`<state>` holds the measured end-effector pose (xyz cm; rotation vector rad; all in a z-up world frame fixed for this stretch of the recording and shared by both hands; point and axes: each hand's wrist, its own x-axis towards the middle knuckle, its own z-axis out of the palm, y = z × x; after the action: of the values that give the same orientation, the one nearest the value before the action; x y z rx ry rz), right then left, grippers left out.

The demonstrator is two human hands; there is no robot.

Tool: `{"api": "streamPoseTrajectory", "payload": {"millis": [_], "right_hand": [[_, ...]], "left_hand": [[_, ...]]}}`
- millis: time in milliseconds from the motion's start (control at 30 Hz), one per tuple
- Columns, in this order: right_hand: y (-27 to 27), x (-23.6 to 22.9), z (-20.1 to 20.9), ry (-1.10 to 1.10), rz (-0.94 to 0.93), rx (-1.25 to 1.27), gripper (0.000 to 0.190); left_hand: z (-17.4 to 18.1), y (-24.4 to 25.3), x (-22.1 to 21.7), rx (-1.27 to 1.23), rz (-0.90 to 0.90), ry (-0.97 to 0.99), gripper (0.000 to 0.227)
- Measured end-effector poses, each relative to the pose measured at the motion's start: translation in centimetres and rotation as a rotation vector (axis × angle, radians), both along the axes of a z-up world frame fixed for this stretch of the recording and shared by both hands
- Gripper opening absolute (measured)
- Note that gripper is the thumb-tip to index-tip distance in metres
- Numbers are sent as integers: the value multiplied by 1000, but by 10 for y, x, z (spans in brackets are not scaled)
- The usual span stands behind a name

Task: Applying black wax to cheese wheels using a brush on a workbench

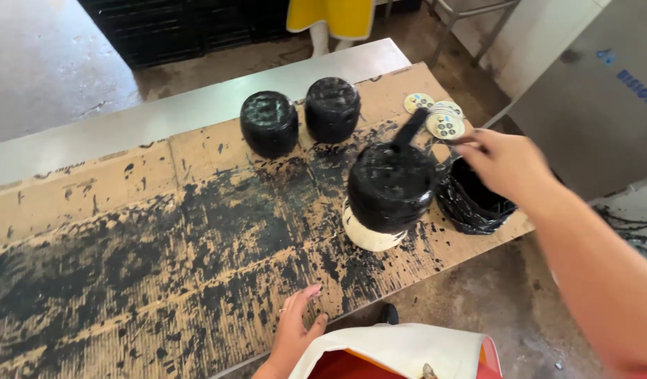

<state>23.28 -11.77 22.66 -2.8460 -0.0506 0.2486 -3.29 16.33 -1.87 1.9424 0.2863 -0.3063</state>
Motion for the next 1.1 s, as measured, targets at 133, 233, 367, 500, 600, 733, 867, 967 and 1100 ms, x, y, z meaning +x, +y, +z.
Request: {"api": "streamPoseTrajectory", "payload": {"millis": [133,233,367,500,600,733,867,967,1100], "right_hand": [[10,40,-35,63,31,199,28],[5,46,-31,219,-6,270,24],[-50,40,-58,191,15,338,23],[-74,-24,-66,198,-53,279,35],[-84,-76,-100,339,-230,399,28],[-110,-98,-162,292,-77,399,30],[-135,-85,-166,490,-257,631,27],[-156,-65,-180,497,-304,660,26],[-158,-33,-206,304,-188,934,26]], "left_hand": [[-18,-12,12,60,-70,-42,58],[-10,-22,19,51,-100,13,57],[-19,-30,18,49,-38,-19,51],[-14,-43,19,46,21,12,54],[-35,-50,18,99,20,-94,51],[-44,-56,21,145,-1,-85,56],[-25,-68,29,203,4,-14,56],[-29,-75,28,201,16,26,54],[-31,-84,33,263,-16,83,60]]}}
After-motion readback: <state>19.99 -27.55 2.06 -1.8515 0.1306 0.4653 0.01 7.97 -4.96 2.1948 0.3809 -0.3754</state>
